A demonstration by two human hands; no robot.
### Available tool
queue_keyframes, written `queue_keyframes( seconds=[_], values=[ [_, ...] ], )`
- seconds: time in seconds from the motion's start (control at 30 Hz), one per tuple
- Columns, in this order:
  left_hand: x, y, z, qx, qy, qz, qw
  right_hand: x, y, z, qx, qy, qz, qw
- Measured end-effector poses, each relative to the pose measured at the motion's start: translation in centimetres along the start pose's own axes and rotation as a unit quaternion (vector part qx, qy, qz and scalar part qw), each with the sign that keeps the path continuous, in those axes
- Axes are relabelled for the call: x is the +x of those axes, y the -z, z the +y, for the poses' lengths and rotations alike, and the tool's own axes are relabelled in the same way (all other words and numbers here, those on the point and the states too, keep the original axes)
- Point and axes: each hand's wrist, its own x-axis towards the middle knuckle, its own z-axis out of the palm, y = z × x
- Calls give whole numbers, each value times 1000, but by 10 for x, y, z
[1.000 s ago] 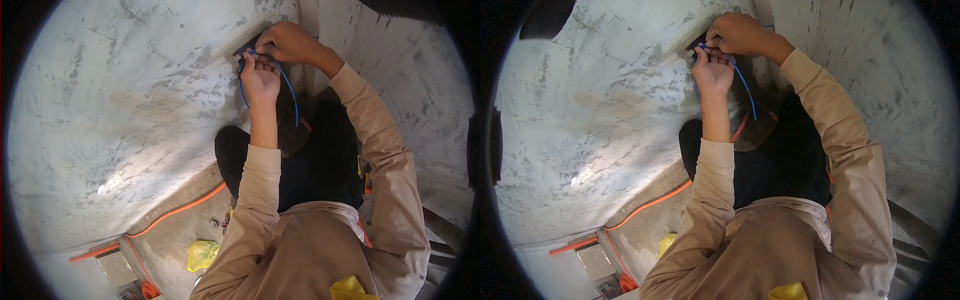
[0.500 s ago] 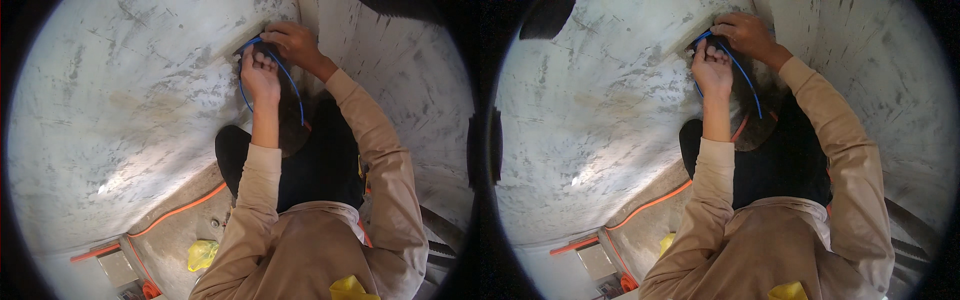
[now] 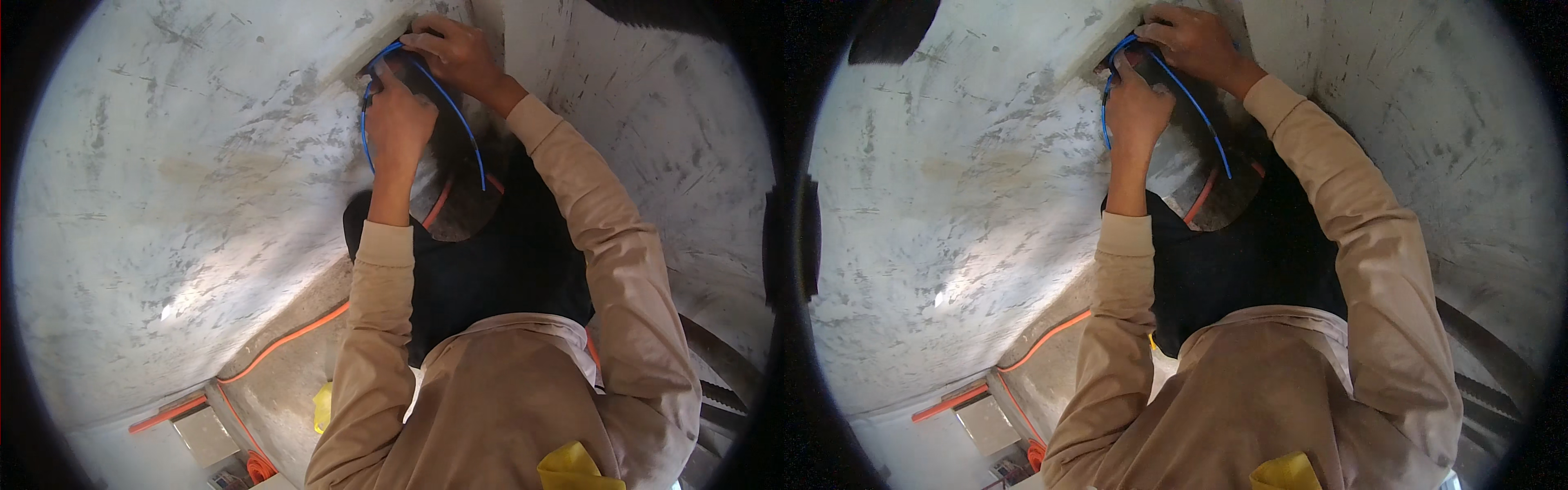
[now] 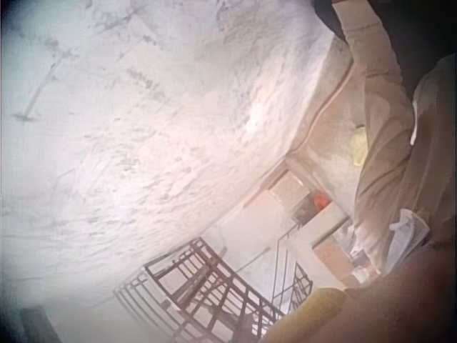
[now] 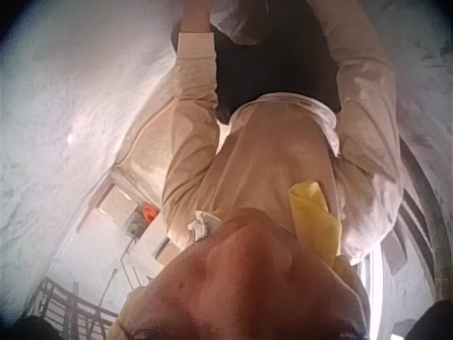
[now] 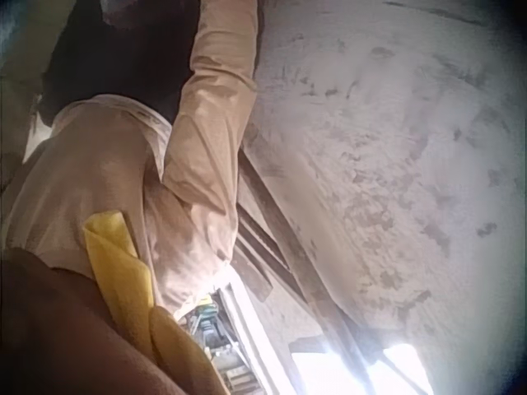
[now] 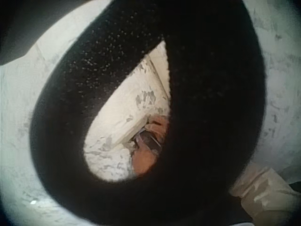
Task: Installing and securing electrical wires into a wall-mounted box using hand tools.
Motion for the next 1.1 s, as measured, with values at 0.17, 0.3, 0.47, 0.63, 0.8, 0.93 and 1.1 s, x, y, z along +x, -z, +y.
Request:
queue_keyframes(
  seconds=[0.17,0.3,0.47,0.63,0.8,0.93,1.1],
  values=[
    [4,-19,-4,-32,12,24,999,-6,-9,0,-50,-35,23,998],
    [9,-42,-28,-203,-32,68,976,-9,-11,-16,-68,-82,12,994],
    [-5,-30,-13,-399,52,5,915,2,9,-37,-25,-139,-44,989],
    [-7,-25,-12,-533,113,-7,839,-3,10,-18,10,-92,-46,995],
    [-3,-27,-6,-799,211,54,561,8,26,-15,47,-17,-89,995],
    [1,-28,7,-808,198,68,551,0,30,-13,4,-15,-124,992],
    [-3,-26,3,-780,232,59,578,-15,35,-25,16,-99,-149,984]
  ],
)
